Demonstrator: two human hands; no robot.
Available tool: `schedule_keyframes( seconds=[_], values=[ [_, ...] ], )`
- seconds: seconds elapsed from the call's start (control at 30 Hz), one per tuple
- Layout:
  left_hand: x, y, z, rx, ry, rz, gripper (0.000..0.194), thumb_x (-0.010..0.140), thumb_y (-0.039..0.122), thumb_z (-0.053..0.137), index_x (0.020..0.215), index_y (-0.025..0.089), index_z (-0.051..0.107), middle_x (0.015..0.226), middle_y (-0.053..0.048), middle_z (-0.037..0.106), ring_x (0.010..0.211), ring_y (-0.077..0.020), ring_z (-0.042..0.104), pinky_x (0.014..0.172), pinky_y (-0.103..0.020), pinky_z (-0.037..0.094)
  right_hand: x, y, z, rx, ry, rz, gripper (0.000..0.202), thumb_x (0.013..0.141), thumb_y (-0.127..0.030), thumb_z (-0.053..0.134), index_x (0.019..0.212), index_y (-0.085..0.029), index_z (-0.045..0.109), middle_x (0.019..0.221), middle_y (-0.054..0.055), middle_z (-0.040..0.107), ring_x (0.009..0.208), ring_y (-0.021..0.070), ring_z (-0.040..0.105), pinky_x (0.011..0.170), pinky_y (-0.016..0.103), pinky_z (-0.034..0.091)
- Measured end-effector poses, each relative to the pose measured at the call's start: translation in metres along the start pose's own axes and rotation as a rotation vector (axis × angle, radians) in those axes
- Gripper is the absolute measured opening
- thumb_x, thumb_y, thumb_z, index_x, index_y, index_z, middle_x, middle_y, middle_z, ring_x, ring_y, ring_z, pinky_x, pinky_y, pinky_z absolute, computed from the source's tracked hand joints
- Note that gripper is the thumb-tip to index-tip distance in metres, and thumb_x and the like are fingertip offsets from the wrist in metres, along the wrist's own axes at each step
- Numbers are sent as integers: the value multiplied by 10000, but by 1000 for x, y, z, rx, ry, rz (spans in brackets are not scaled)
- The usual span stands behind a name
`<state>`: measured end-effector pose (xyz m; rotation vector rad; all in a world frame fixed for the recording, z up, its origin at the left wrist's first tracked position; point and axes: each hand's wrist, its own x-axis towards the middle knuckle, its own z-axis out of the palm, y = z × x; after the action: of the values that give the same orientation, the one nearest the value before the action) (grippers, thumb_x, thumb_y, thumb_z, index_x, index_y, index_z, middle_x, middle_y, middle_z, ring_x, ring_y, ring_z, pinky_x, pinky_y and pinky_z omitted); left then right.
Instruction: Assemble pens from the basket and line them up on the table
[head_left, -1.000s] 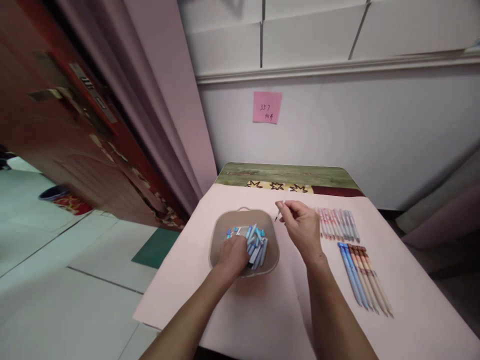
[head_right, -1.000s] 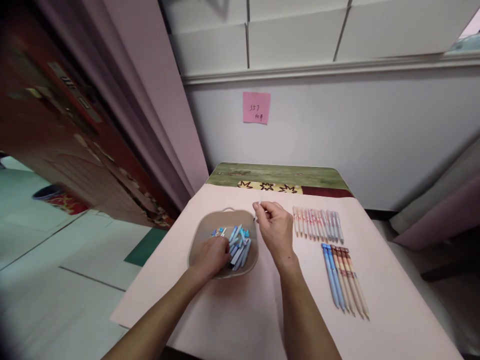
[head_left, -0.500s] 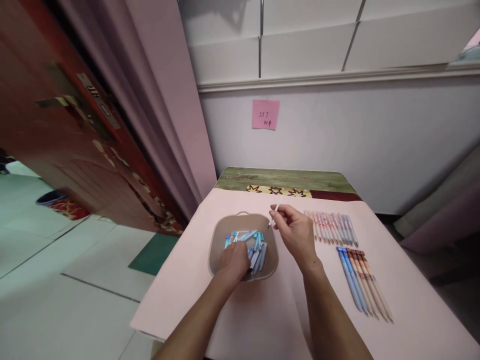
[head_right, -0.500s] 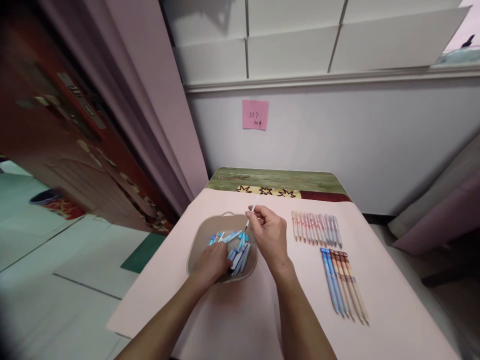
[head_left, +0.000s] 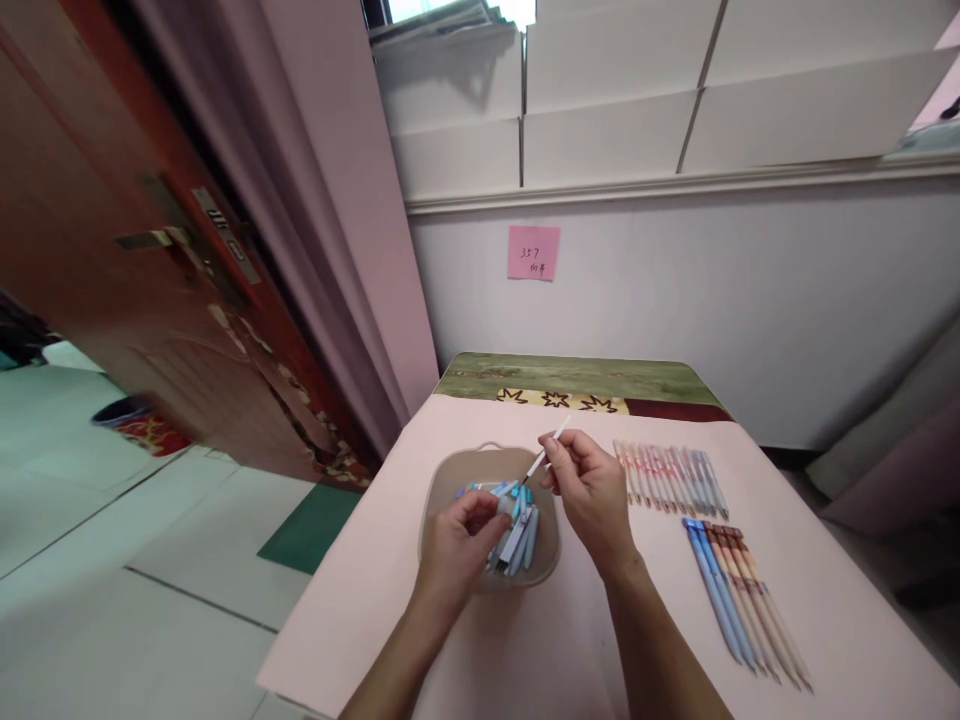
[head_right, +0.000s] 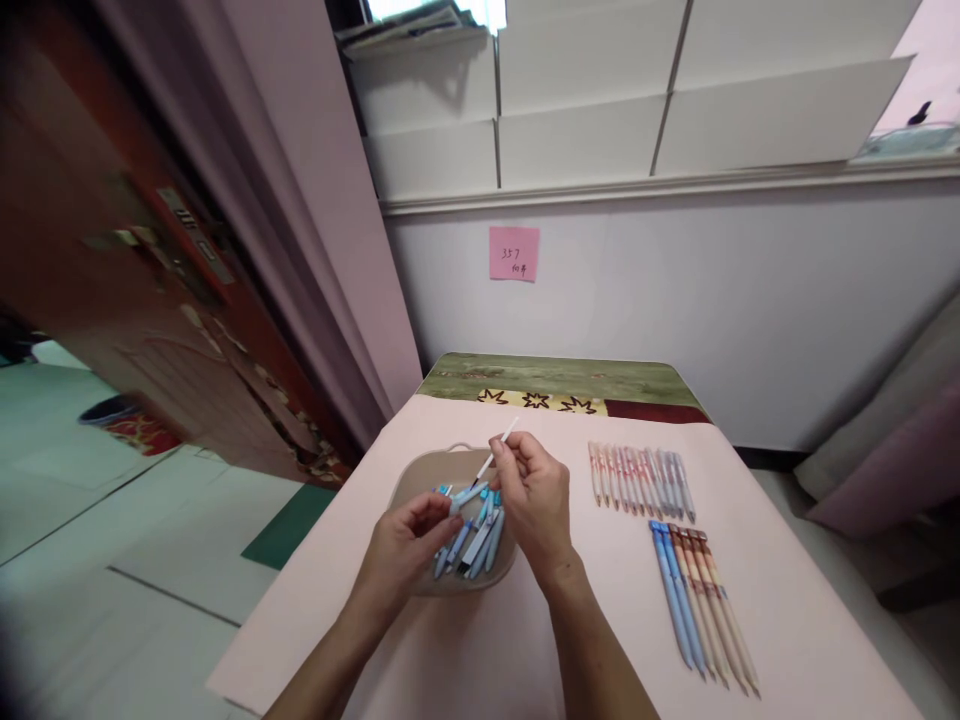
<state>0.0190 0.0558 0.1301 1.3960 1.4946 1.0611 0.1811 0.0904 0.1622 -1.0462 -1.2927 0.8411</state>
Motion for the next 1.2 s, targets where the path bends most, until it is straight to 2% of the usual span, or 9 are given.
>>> schedule_keyframes(
  seconds=[0.17,0.47,0.7,0.93,1.03,1.13,1.2],
  values=[
    [-9,9,5,3,9,54,129,712,306,663,740,181,660,668,3,635,643,-141,584,629,-232,458,-8,-5,6,49,-33,-26,222,878,-397,558,844,-185,616,588,-33,573,494,104,549,475,193,427],
    [-12,16,2,-24,-4,77,114,708,298,649,708,184,650,658,3,616,635,-140,564,615,-231,444,-13,-7,8,-66,-93,-63,213,893,-376,538,785,-197,581,551,-51,517,469,91,495,467,181,378],
    [-13,11,3,-63,25,48,159,680,312,687,720,162,654,590,24,534,527,-102,445,498,-210,354,-14,-7,9,-129,-214,-71,242,881,-387,549,760,-182,592,539,-42,520,469,91,476,468,185,357],
    [-16,15,3,-163,18,25,150,655,285,733,701,155,676,593,20,564,544,-102,484,520,-207,375,-14,-9,6,-140,-280,-43,270,865,-385,564,702,-176,611,522,-44,498,462,88,447,459,193,339],
    [-18,21,1,-230,30,-4,161,652,287,747,708,152,680,605,17,597,551,-101,511,525,-200,396,-14,-8,4,-180,-308,-51,234,853,-385,586,771,-182,671,586,-23,580,517,103,508,499,195,381],
    [-17,25,-4,-372,63,-100,234,617,303,780,759,148,677,654,4,647,571,-112,563,543,-210,448,-11,-5,2,-141,-259,-42,270,886,-401,535,933,-189,695,730,17,678,599,128,591,566,210,448],
    [-16,26,-9,-449,99,-144,277,601,309,797,776,142,664,666,0,661,566,-114,580,553,-221,479,-10,-1,0,-136,-241,-42,291,902,-405,502,905,-188,696,736,29,690,613,138,613,574,220,465]
  ],
)
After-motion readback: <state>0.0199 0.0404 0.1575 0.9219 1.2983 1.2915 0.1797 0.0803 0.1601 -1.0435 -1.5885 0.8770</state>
